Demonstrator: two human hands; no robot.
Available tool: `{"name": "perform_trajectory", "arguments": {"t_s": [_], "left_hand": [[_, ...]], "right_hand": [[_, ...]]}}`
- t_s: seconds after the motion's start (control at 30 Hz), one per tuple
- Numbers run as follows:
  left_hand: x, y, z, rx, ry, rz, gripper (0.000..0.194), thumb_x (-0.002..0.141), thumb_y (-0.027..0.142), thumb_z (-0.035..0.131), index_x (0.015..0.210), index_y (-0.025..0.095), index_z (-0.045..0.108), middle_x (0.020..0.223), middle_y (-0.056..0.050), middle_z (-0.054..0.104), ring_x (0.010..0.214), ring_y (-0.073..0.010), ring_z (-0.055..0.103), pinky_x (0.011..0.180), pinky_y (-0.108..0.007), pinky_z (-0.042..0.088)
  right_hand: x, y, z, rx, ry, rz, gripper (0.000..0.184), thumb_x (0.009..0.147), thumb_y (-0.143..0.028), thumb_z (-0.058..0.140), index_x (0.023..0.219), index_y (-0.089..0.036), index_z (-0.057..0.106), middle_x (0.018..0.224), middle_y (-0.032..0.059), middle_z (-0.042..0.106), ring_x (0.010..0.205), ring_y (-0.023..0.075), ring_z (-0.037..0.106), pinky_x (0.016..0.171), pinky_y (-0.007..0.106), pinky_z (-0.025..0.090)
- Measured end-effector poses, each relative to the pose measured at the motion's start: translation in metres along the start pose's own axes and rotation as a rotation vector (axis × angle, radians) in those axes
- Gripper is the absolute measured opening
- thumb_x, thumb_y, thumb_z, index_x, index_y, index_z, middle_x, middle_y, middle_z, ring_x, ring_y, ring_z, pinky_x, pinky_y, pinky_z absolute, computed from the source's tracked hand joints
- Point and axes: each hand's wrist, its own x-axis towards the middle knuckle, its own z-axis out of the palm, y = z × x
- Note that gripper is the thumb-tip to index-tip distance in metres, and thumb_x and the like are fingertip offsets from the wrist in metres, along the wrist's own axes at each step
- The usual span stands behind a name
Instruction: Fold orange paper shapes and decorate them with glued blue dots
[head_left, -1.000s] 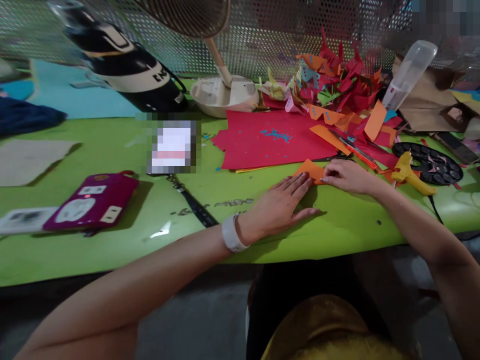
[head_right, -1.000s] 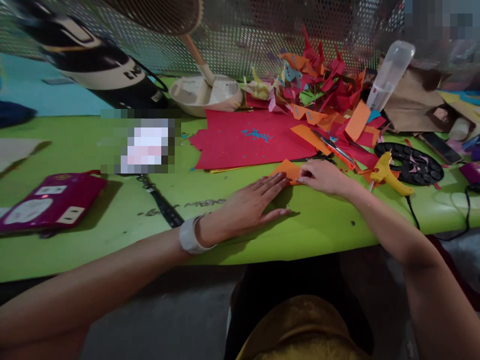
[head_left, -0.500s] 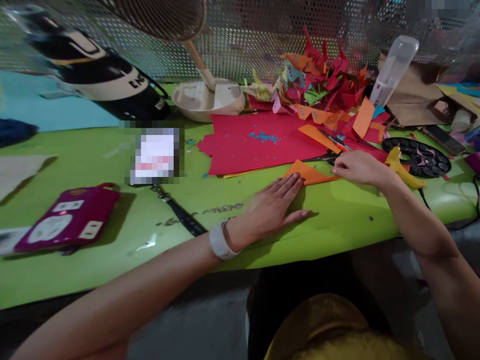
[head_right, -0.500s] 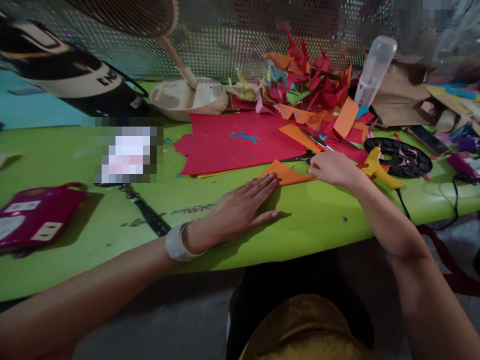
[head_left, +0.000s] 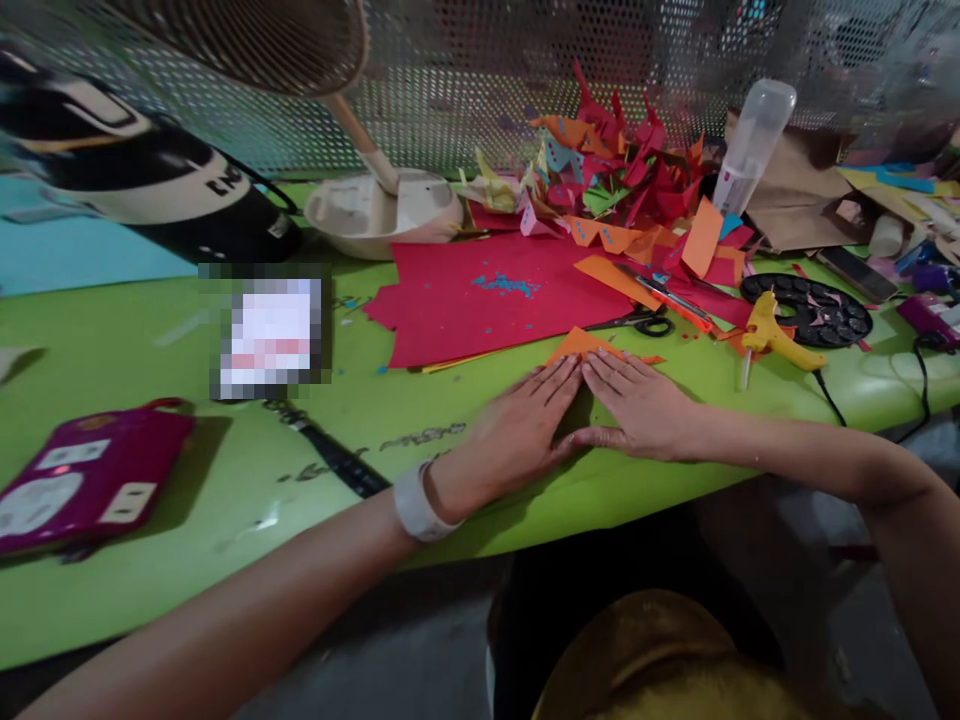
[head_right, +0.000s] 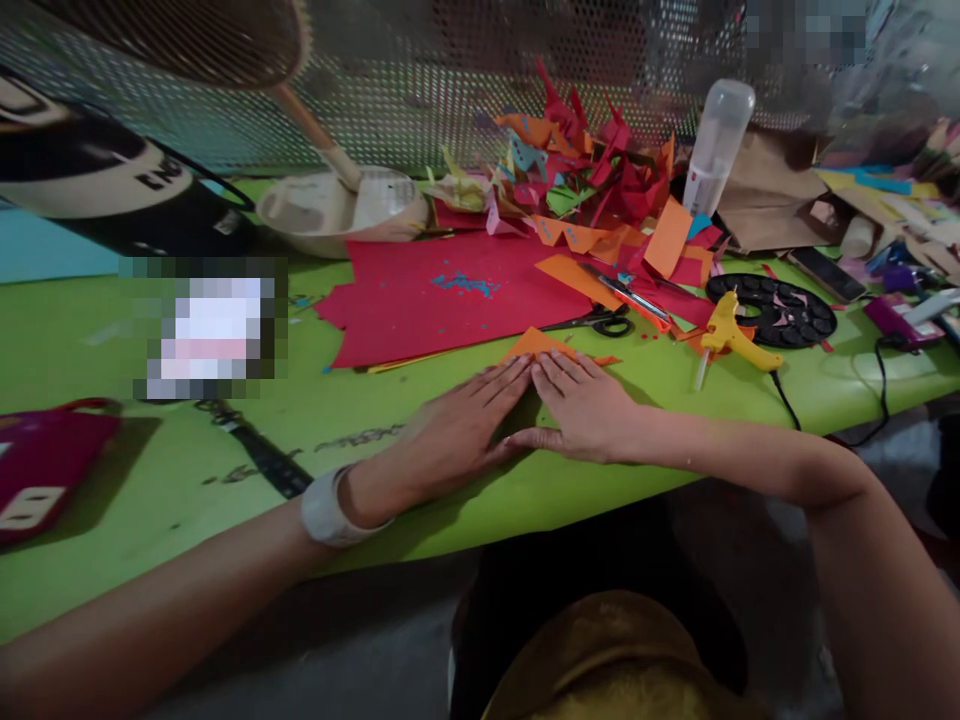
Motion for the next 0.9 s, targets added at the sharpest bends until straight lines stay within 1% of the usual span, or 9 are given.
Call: {"name": "perform_trajectory", "arguments": {"t_s": [0.23, 0.4, 0.47, 0.57, 0.67, 0.73, 0.9], "left_hand": [[0.001, 0.001, -0.002, 0.015, -0.006, -0.006, 0.088, 0.095, 0.069, 0.017, 0.148, 0.0, 0.035, 0.154, -0.026, 0.036, 0.145, -0.0307, 0.033, 0.118, -0.045, 0.029], [0.001, 0.001, 0.0, 0.012, -0.005, -0.009, 0.089, 0.095, 0.07, 0.015, 0.149, 0.002, 0.035, 0.154, -0.025, 0.036, 0.145, -0.0308, 0.034, 0.117, -0.047, 0.029], [0.002, 0.002, -0.001, 0.008, -0.01, -0.014, 0.09, 0.094, 0.07, 0.014, 0.148, 0.002, 0.036, 0.154, -0.025, 0.035, 0.146, -0.0304, 0.033, 0.118, -0.046, 0.028], [0.001, 0.002, -0.006, 0.013, -0.036, -0.026, 0.093, 0.094, 0.071, 0.013, 0.148, -0.001, 0.036, 0.155, -0.024, 0.034, 0.146, -0.0296, 0.031, 0.12, -0.043, 0.025], [-0.008, -0.001, -0.011, 0.027, -0.07, -0.067, 0.094, 0.094, 0.072, 0.013, 0.148, -0.002, 0.035, 0.156, -0.025, 0.032, 0.146, -0.0299, 0.031, 0.12, -0.042, 0.025], [-0.018, -0.007, -0.014, 0.037, -0.085, -0.115, 0.093, 0.093, 0.072, 0.016, 0.149, 0.0, 0.034, 0.156, -0.024, 0.032, 0.145, -0.0307, 0.033, 0.119, -0.044, 0.026], [-0.044, -0.02, -0.021, 0.054, -0.096, -0.227, 0.09, 0.093, 0.072, 0.021, 0.151, 0.004, 0.034, 0.155, -0.023, 0.035, 0.143, -0.0318, 0.037, 0.117, -0.046, 0.027]], "right_hand": [[-0.002, 0.001, -0.001, -0.032, 0.002, -0.014, 0.095, 0.091, -0.072, 0.036, 0.15, 0.002, 0.033, 0.157, 0.0228, 0.029, 0.149, 0.0324, 0.024, 0.124, 0.045, 0.021], [-0.004, 0.002, 0.003, -0.042, 0.034, -0.028, 0.092, 0.092, -0.071, 0.034, 0.151, 0.0, 0.033, 0.157, 0.0217, 0.029, 0.149, 0.0311, 0.024, 0.124, 0.045, 0.02], [-0.004, 0.004, 0.004, -0.036, 0.055, -0.039, 0.091, 0.092, -0.072, 0.031, 0.151, -0.002, 0.033, 0.158, 0.0208, 0.03, 0.149, 0.0305, 0.024, 0.123, 0.046, 0.021], [-0.005, 0.007, 0.006, -0.044, 0.054, -0.044, 0.09, 0.094, -0.07, 0.028, 0.15, 0.0, 0.033, 0.157, 0.0221, 0.029, 0.149, 0.0304, 0.024, 0.123, 0.046, 0.022], [-0.006, 0.01, 0.007, -0.047, 0.066, -0.061, 0.086, 0.095, -0.067, 0.028, 0.15, -0.002, 0.034, 0.157, 0.0214, 0.03, 0.149, 0.0298, 0.024, 0.123, 0.047, 0.023], [-0.006, 0.011, 0.008, -0.044, 0.081, -0.073, 0.085, 0.095, -0.067, 0.029, 0.151, -0.004, 0.035, 0.158, 0.0207, 0.03, 0.149, 0.0297, 0.025, 0.123, 0.048, 0.024], [-0.006, 0.014, 0.01, -0.052, 0.097, -0.078, 0.087, 0.094, -0.07, 0.028, 0.15, -0.004, 0.035, 0.157, 0.0214, 0.031, 0.149, 0.0307, 0.026, 0.122, 0.049, 0.023]]}}
